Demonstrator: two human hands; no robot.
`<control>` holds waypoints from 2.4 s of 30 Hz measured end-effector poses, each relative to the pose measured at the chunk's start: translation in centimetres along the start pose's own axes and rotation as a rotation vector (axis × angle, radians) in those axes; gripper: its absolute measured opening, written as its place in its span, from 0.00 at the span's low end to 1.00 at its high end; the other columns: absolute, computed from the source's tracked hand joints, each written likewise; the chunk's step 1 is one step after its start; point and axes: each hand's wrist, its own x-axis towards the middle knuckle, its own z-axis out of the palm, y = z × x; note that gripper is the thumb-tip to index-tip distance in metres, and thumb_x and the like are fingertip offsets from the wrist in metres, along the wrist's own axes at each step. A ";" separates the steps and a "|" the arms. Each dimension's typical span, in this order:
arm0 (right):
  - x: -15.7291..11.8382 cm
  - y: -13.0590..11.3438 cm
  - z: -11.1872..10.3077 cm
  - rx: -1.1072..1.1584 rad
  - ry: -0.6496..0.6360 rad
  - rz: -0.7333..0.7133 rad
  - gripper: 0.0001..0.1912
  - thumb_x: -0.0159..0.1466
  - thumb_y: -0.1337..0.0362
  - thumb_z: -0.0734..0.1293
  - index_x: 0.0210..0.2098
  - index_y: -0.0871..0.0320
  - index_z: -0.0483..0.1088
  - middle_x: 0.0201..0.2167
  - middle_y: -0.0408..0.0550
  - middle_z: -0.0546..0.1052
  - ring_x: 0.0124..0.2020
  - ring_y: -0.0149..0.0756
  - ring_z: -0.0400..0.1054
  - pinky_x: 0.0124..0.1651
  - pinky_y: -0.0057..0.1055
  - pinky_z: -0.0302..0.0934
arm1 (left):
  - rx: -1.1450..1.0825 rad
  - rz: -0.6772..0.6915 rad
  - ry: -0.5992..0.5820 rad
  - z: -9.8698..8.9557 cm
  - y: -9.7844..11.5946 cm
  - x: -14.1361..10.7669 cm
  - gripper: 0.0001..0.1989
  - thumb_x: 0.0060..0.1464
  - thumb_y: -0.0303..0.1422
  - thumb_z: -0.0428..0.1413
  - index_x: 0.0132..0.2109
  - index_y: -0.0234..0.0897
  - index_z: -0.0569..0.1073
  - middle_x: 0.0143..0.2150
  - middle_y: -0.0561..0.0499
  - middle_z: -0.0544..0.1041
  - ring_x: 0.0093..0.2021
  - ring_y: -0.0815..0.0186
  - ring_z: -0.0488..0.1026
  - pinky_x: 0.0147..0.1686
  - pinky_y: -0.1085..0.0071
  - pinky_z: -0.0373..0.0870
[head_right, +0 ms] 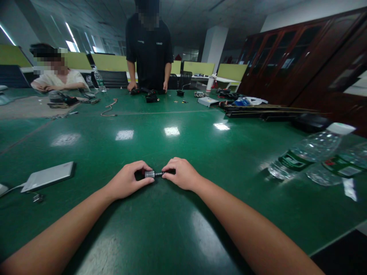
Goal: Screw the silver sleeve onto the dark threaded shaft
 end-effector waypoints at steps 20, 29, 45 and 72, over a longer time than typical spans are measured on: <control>0.0 -1.1 1.0 -0.025 -0.019 -0.111 0.09 0.61 0.68 0.70 0.42 0.59 0.77 0.36 0.49 0.80 0.40 0.37 0.69 0.45 0.33 0.63 | -0.002 -0.010 -0.011 0.2 -0.2 0.2 0.11 0.50 0.38 0.65 0.37 0.37 0.74 0.36 0.51 0.77 0.37 0.63 0.73 0.38 0.69 0.67; 0.0 -1.4 1.0 -0.062 -0.004 -0.062 0.07 0.61 0.66 0.70 0.39 0.57 0.78 0.35 0.47 0.80 0.38 0.36 0.71 0.44 0.33 0.62 | 0.003 -0.019 -0.006 0.2 -0.1 0.2 0.11 0.50 0.36 0.64 0.37 0.36 0.73 0.36 0.51 0.77 0.37 0.63 0.73 0.37 0.69 0.67; 0.1 -1.2 0.9 -0.041 -0.016 -0.091 0.06 0.60 0.67 0.71 0.38 0.58 0.77 0.32 0.47 0.79 0.36 0.35 0.70 0.42 0.31 0.61 | -0.013 -0.008 -0.003 0.3 0.0 0.2 0.10 0.52 0.36 0.63 0.36 0.37 0.72 0.35 0.52 0.76 0.37 0.63 0.72 0.38 0.69 0.66; -0.3 -0.9 0.3 -0.033 0.008 -0.116 0.05 0.59 0.68 0.71 0.36 0.59 0.77 0.31 0.48 0.78 0.37 0.37 0.68 0.42 0.33 0.62 | 0.015 0.014 -0.017 0.2 0.0 0.3 0.10 0.52 0.37 0.63 0.36 0.37 0.72 0.36 0.51 0.75 0.37 0.62 0.72 0.38 0.68 0.66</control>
